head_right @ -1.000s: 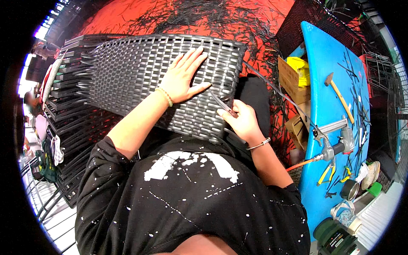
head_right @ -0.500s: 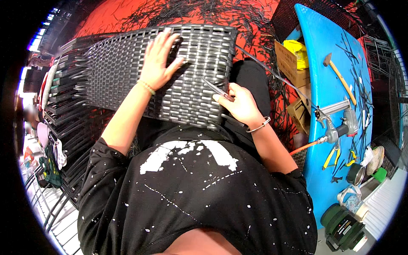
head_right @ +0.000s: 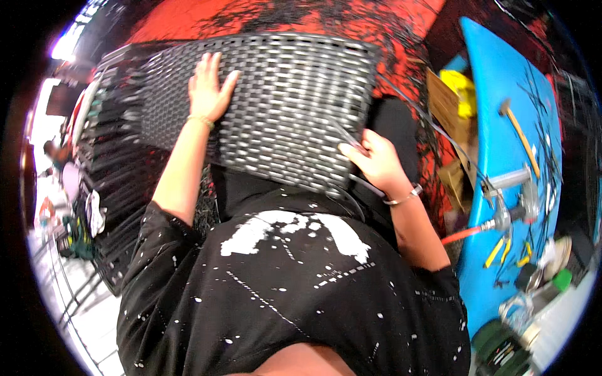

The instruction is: The person trims excess black wicker strands from the edges of a woven chair seat using a knife. They repeatedly cut protruding strands and pull them away, working along the perimeter of the seat. The person occasionally adjusts the seat's position to access different edges.

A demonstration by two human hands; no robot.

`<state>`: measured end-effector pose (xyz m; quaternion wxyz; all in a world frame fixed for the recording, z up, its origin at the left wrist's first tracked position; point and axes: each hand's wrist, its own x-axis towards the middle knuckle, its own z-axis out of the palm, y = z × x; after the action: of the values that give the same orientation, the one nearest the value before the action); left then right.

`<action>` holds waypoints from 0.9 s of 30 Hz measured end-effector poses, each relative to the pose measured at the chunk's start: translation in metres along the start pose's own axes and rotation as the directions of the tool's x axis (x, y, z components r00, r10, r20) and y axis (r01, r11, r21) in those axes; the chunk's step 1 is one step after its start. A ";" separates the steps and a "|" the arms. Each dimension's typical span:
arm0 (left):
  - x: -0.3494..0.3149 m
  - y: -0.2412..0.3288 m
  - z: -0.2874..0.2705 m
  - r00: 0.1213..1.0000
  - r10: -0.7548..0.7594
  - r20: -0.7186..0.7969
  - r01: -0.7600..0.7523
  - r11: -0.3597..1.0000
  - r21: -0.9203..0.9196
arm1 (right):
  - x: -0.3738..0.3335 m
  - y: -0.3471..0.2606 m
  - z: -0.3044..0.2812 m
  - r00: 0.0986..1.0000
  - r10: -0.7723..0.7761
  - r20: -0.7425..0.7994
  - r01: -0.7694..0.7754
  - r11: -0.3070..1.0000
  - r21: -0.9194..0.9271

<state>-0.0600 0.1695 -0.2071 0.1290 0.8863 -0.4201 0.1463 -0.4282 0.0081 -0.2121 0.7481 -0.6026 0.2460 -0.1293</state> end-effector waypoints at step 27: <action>0.027 -0.079 -0.013 0.924 -0.381 0.011 0.382 0.924 -0.030 | -0.001 0.000 -0.006 0.998 0.021 0.065 -0.016 0.997 -0.080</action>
<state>0.0162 0.2034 -0.1937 0.1678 0.9493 -0.2422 0.1097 -0.4315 0.0036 -0.2126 0.7323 -0.6336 0.2317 -0.0925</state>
